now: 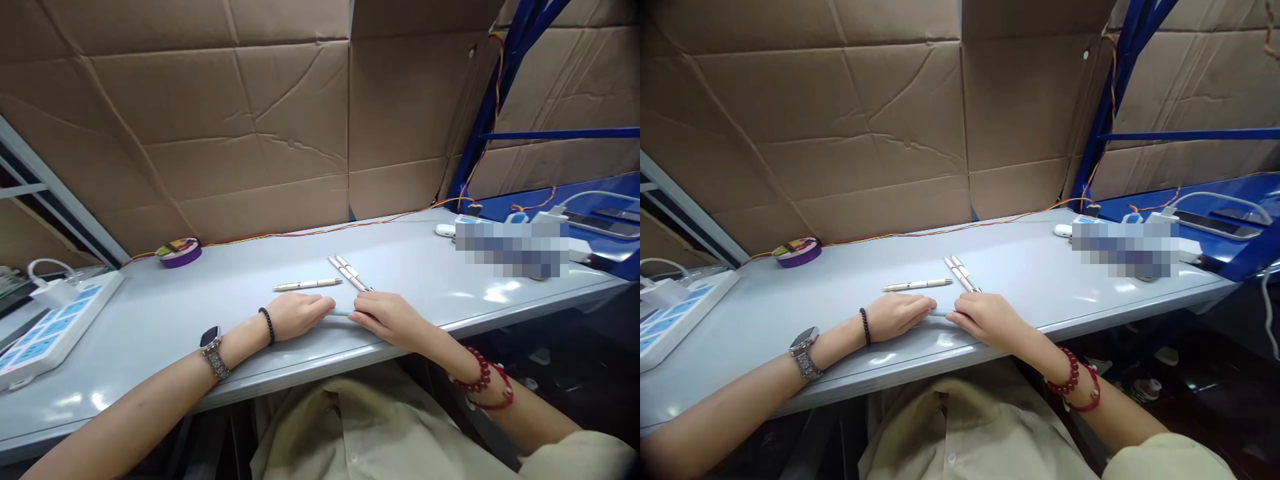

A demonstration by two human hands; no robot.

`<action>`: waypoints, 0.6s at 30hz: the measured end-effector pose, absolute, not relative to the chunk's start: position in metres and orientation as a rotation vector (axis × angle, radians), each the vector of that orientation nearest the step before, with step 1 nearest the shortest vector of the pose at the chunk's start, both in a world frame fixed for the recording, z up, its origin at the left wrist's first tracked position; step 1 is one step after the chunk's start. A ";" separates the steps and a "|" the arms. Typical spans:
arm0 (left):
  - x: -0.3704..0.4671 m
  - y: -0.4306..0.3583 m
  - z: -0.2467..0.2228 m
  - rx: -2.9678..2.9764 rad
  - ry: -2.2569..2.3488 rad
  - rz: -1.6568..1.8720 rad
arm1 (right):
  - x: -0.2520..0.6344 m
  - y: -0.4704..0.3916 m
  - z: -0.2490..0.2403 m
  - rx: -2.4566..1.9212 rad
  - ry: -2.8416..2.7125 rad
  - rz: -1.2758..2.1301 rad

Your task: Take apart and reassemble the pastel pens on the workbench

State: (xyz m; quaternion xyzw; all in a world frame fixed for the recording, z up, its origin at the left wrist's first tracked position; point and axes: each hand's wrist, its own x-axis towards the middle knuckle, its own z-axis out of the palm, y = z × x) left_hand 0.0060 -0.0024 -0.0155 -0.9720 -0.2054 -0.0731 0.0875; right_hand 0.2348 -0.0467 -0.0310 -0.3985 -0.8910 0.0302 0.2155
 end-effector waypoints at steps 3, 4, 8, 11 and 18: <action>0.006 -0.003 -0.015 -2.894 -0.602 -0.211 | 0.235 -0.047 -0.031 -1.100 -2.465 0.104; 0.006 -0.003 -0.015 -2.895 -0.595 -0.205 | 0.235 -0.047 -0.031 -1.103 -2.454 0.119; 0.006 -0.003 -0.015 -2.892 -0.580 -0.170 | 0.235 -0.048 -0.030 -1.120 -2.410 0.141; 0.006 -0.002 -0.015 -2.886 -0.585 -0.150 | 0.235 -0.048 -0.030 -1.097 -2.433 0.100; 0.006 -0.004 -0.014 -2.884 -0.591 -0.140 | 0.234 -0.047 -0.029 -1.090 -2.505 0.061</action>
